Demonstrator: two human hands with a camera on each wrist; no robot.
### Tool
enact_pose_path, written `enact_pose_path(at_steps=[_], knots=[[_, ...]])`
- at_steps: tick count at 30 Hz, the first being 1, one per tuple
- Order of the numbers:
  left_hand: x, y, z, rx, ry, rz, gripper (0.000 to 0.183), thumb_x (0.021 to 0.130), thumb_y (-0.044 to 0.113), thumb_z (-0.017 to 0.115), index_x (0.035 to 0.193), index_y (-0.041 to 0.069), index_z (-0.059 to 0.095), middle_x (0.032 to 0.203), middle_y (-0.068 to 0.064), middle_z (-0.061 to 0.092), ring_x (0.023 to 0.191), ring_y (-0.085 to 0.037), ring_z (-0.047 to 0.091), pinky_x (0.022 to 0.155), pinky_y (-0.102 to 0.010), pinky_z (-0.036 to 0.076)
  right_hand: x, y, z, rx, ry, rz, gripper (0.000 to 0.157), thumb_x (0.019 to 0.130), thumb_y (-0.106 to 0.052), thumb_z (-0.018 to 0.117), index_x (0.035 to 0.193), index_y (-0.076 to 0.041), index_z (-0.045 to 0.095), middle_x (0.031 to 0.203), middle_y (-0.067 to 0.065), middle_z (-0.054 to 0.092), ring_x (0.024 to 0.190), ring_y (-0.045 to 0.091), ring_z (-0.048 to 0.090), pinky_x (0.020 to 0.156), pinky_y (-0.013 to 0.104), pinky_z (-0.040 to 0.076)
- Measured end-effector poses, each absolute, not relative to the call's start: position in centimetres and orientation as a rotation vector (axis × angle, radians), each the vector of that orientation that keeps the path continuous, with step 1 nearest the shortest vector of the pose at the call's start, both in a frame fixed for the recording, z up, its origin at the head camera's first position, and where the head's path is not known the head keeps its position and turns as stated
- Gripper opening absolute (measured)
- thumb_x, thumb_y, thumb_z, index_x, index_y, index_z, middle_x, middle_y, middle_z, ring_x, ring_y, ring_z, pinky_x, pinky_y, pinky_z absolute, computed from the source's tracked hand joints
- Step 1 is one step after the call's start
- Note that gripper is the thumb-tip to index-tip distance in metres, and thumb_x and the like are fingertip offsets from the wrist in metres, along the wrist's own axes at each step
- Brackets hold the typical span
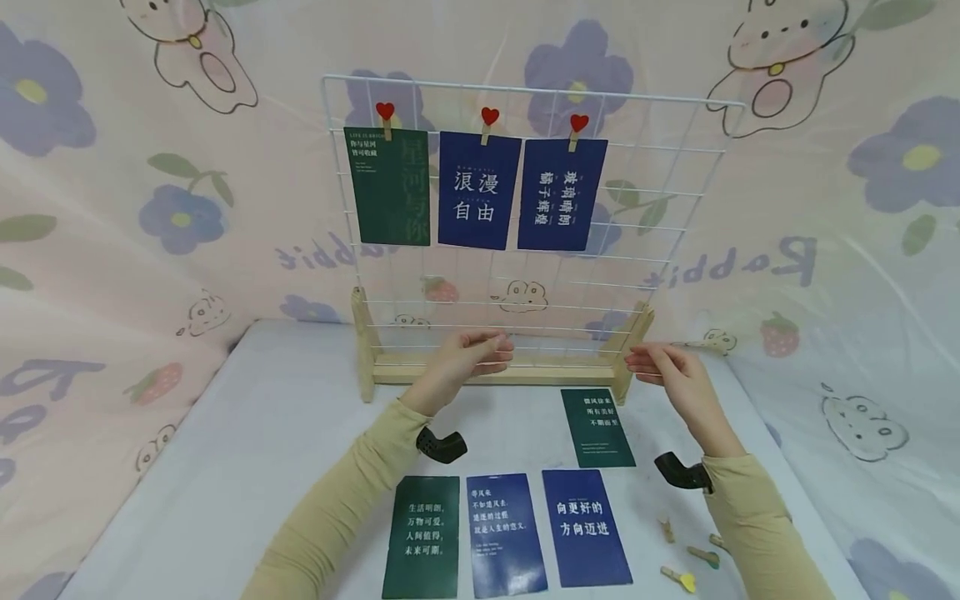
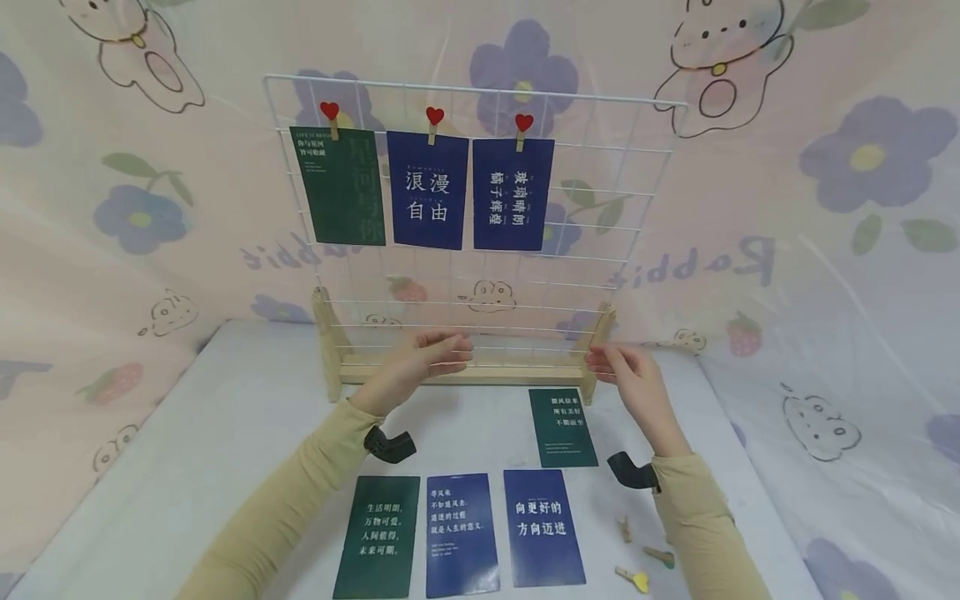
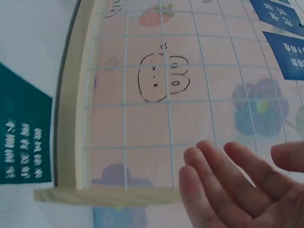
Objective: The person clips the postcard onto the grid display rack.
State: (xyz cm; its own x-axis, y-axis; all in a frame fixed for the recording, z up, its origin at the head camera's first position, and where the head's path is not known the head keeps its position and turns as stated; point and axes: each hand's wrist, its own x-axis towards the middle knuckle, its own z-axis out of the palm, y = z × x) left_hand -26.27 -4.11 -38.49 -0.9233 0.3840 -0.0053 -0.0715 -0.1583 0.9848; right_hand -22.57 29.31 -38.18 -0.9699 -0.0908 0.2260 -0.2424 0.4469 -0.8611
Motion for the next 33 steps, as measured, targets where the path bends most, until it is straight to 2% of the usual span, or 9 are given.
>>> enact_pose_path(at_steps=[6, 16, 21, 26, 33], knots=[[-25.7, -3.7, -39.6, 0.356, 1.782, 2.142, 0.032, 0.098, 0.013, 0.056, 0.126, -0.003, 0.057, 0.117, -0.024, 0.062, 0.108, -0.036, 0.060, 0.089, -0.037, 0.052, -21.1, 31.0, -39.6, 0.289, -2.590, 1.516, 0.050, 0.106, -0.030, 0.032, 0.127, 0.011, 0.051, 0.115, 0.029, 0.060, 0.097, 0.020, 0.066, 0.081, 0.023, 0.054], [-25.6, -3.5, -40.9, 0.331, 1.749, 2.102, 0.039, 0.097, 0.016, 0.059, 0.129, -0.005, 0.053, 0.121, -0.026, 0.059, 0.110, -0.036, 0.059, 0.088, -0.035, 0.052, -18.5, 32.7, -40.9, 0.205, -2.701, 1.499, 0.051, 0.106, -0.033, 0.032, 0.131, 0.008, 0.048, 0.118, 0.027, 0.061, 0.096, 0.011, 0.066, 0.080, 0.020, 0.053], [-25.5, -3.5, -41.3, 0.343, 1.755, 2.075, 0.039, 0.097, 0.018, 0.059, 0.129, -0.004, 0.054, 0.117, -0.024, 0.061, 0.111, -0.037, 0.058, 0.089, -0.036, 0.052, -17.5, 33.1, -41.4, 0.163, -2.769, 1.482, 0.052, 0.105, -0.036, 0.033, 0.132, 0.006, 0.048, 0.117, 0.025, 0.062, 0.098, 0.017, 0.066, 0.081, 0.020, 0.053], [-25.6, -3.3, -42.0, 0.360, 1.753, 2.036, 0.036, 0.097, 0.017, 0.058, 0.128, -0.002, 0.055, 0.113, -0.019, 0.064, 0.108, -0.033, 0.061, 0.089, -0.037, 0.052, -16.5, 33.7, -41.7, 0.125, -2.841, 1.461, 0.052, 0.105, -0.037, 0.036, 0.132, 0.006, 0.048, 0.118, 0.024, 0.062, 0.100, 0.021, 0.065, 0.081, 0.020, 0.052], [-25.6, -2.8, -42.7, 0.355, 1.710, 2.012, 0.035, 0.097, 0.016, 0.059, 0.127, -0.003, 0.055, 0.120, -0.025, 0.060, 0.108, -0.034, 0.061, 0.090, -0.038, 0.052, -15.5, 34.9, -42.2, 0.073, -2.894, 1.502, 0.054, 0.104, -0.038, 0.038, 0.133, 0.006, 0.046, 0.121, 0.023, 0.060, 0.103, 0.020, 0.064, 0.081, 0.020, 0.051]])
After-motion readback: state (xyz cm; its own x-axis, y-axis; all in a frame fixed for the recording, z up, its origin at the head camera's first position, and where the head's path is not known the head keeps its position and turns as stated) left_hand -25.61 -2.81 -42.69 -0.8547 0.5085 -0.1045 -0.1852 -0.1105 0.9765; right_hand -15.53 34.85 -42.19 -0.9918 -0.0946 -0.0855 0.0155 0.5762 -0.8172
